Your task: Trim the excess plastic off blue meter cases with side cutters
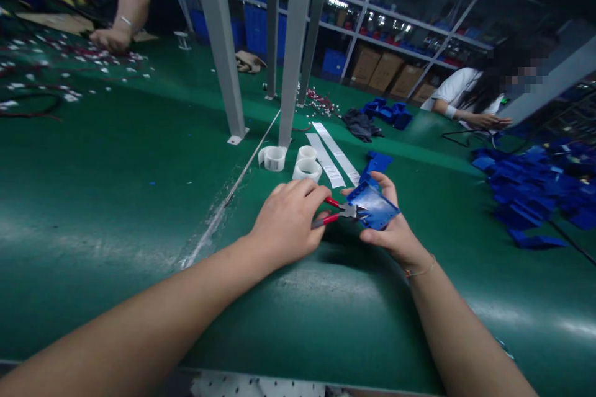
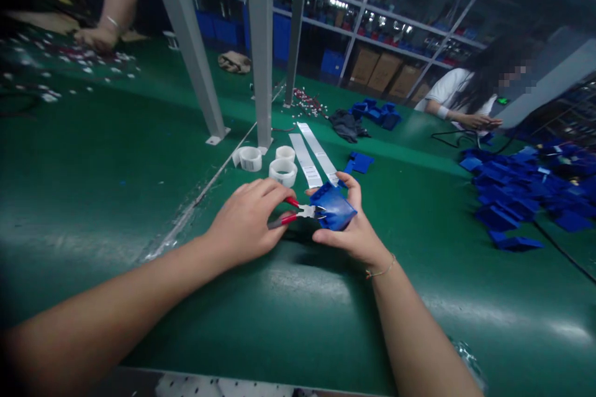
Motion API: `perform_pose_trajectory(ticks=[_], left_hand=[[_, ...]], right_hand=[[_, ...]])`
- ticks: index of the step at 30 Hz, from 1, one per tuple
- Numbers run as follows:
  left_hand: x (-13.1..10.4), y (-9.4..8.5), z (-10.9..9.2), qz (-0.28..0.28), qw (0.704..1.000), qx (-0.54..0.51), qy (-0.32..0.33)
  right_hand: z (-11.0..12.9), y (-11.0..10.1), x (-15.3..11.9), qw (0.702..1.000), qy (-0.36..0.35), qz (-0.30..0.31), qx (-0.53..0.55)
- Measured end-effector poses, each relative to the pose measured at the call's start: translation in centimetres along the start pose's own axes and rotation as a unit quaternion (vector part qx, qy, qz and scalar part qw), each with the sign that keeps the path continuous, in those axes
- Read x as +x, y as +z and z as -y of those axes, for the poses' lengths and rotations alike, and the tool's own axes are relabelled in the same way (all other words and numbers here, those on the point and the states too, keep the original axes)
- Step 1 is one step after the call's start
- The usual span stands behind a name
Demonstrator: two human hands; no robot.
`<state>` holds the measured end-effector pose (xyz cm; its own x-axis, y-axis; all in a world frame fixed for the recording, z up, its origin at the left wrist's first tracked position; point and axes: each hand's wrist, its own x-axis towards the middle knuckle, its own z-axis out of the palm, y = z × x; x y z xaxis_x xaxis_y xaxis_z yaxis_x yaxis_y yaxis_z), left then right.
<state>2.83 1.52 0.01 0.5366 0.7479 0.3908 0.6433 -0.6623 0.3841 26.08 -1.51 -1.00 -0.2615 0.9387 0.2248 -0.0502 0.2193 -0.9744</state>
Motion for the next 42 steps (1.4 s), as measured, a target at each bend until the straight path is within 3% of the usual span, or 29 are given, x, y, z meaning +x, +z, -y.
perform_pose_trajectory(ticks=[2, 5, 9, 12, 25, 42], left_hand=[[0.2, -0.6, 0.5, -0.020, 0.997, 0.076, 0.002], [0.5, -1.4, 1.0, -0.048, 0.989, 0.141, 0.003], [0.7, -1.9, 1.5, -0.055, 0.981, 0.184, 0.015], [0.8, -1.9, 1.6, -0.038, 0.979, 0.199, 0.027], [0.7, -1.8, 0.9, 0.012, 0.970, 0.240, 0.021], [0.6, -1.9, 0.5, 0.020, 0.970, 0.242, 0.006]], right_hand=[[0.0, -0.1, -0.3, 0.994, 0.051, 0.046, 0.089], [0.1, 0.3, -0.1, 0.972, 0.127, 0.065, 0.188], [0.0, 1.1, 0.5, 0.953, 0.231, -0.008, 0.194], [0.1, 1.2, 0.7, 0.949, 0.267, -0.038, 0.163], [1.1, 0.8, 1.0, 0.952, 0.274, -0.044, 0.130], [1.3, 0.9, 0.9, 0.955, 0.279, -0.041, 0.095]])
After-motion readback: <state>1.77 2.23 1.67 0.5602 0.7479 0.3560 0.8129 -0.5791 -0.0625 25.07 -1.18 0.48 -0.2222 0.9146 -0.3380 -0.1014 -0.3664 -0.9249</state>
